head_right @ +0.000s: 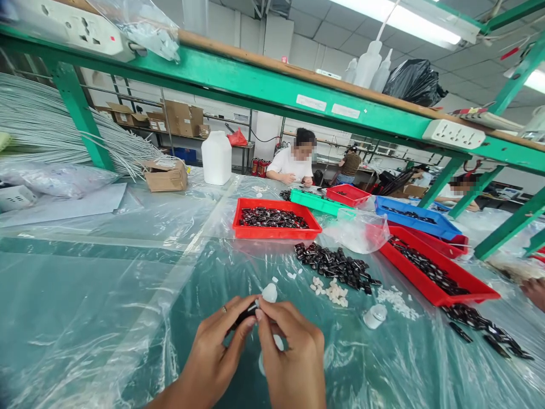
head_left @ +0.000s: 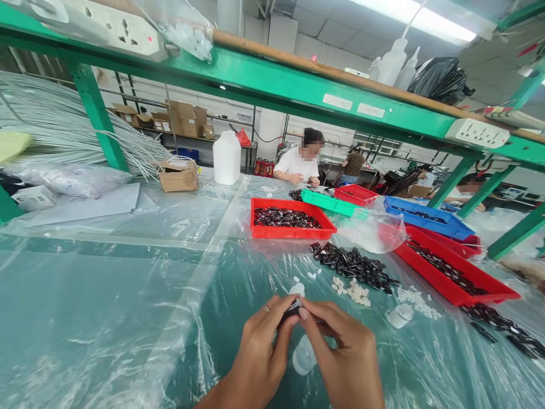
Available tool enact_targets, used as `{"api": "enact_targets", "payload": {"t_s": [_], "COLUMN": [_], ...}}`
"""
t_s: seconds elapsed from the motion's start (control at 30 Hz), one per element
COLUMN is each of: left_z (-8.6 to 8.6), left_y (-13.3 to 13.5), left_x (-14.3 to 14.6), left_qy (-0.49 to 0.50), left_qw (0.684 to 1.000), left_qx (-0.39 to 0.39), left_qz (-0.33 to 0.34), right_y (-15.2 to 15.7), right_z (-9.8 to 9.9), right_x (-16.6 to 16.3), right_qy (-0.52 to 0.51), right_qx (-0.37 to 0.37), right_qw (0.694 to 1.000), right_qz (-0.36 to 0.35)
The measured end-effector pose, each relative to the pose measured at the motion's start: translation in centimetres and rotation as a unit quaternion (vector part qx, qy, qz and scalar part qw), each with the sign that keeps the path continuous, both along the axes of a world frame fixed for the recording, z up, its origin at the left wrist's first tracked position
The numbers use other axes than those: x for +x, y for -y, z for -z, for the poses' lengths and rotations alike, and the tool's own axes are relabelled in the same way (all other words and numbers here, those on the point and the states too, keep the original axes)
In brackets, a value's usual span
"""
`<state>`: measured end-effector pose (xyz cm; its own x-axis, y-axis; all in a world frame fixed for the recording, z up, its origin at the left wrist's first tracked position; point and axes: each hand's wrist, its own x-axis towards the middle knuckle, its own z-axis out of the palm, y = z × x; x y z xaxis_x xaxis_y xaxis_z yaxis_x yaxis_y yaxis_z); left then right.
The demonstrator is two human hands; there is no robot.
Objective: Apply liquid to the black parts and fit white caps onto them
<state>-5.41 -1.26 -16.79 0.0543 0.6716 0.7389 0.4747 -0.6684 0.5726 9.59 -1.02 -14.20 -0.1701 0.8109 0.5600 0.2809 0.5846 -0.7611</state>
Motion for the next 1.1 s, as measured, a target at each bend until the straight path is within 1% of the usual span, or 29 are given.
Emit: {"api": "enact_targets", "payload": {"t_s": [0.13, 0.23, 0.3, 0.37, 0.4, 0.43, 0.47, 0.5, 0.53, 0.57, 0.6, 0.67, 0.7, 0.77, 0.9, 1.0, 1.1], "left_z": [0.6, 0.9, 0.6, 0.1, -0.2, -0.4, -0.5, -0.5, -0.4, -0.2, 0.0, 0.5, 0.7, 1.0, 1.3, 1.5, 1.6], "left_y": [-0.2, -0.5, -0.8, -1.0, -1.0, -1.0, -1.0, -1.0, -0.9, -0.9, -0.9, -1.0, -1.1, -1.4, -1.7, -1.8, -1.9], "left_x": [-0.4, -0.9, -1.3, -1.6, -1.7, -1.7, -1.6, -1.5, -1.4, -1.2, -1.1, -1.0, -1.0, -1.1, -1.3, -1.3, -1.5], "left_qy": [0.011, 0.015, 0.009, -0.002, -0.009, -0.016, -0.022, -0.027, -0.030, -0.031, -0.032, -0.035, -0.040, -0.052, -0.066, -0.076, -0.092], "left_qw": [0.999, 0.998, 0.997, 0.997, 0.997, 0.997, 0.996, 0.994, 0.993, 0.992, 0.992, 0.992, 0.992, 0.993, 0.991, 0.990, 0.990], "left_qx": [0.011, 0.020, 0.016, -0.002, -0.017, -0.036, -0.056, -0.076, -0.092, -0.102, -0.108, -0.108, -0.105, -0.099, -0.104, -0.102, -0.094], "left_qz": [-0.037, -0.062, -0.071, -0.074, -0.074, -0.073, -0.071, -0.070, -0.068, -0.066, -0.064, -0.056, -0.051, -0.043, -0.053, -0.062, -0.055], "right_y": [0.3, 0.7, 0.8, 0.5, 0.0, -0.7, -1.7, -2.9, -4.2, -5.6, -7.0, -9.5, -10.5, -12.0, -13.3, -13.8, -14.3], "right_z": [-0.2, -1.4, -2.4, -3.3, -3.5, -3.6, -3.5, -3.2, -2.9, -2.5, -2.0, -0.9, -0.3, 1.0, 2.9, 3.4, 3.6], "right_x": [-1.5, -2.4, -2.0, 0.2, 2.1, 4.7, 7.7, 11.0, 14.4, 17.7, 20.7, 25.2, 26.7, 28.3, 28.9, 29.2, 29.6], "right_qy": [-0.022, -0.023, 0.001, 0.045, 0.069, 0.093, 0.106, 0.124, 0.142, 0.174, 0.212, 0.296, 0.336, 0.409, 0.517, 0.574, 0.616], "right_qx": [0.000, 0.006, 0.009, 0.015, 0.020, 0.023, 0.031, 0.024, 0.009, -0.022, -0.054, -0.110, -0.133, -0.166, -0.193, -0.201, -0.207], "right_qw": [1.000, 1.000, 0.999, 0.996, 0.995, 0.994, 0.994, 0.988, 0.975, 0.959, 0.941, 0.904, 0.885, 0.847, 0.778, 0.732, 0.698], "right_qz": [-0.010, -0.019, -0.049, -0.081, -0.075, -0.051, 0.012, 0.093, 0.169, 0.223, 0.258, 0.287, 0.293, 0.297, 0.302, 0.307, 0.302]}}
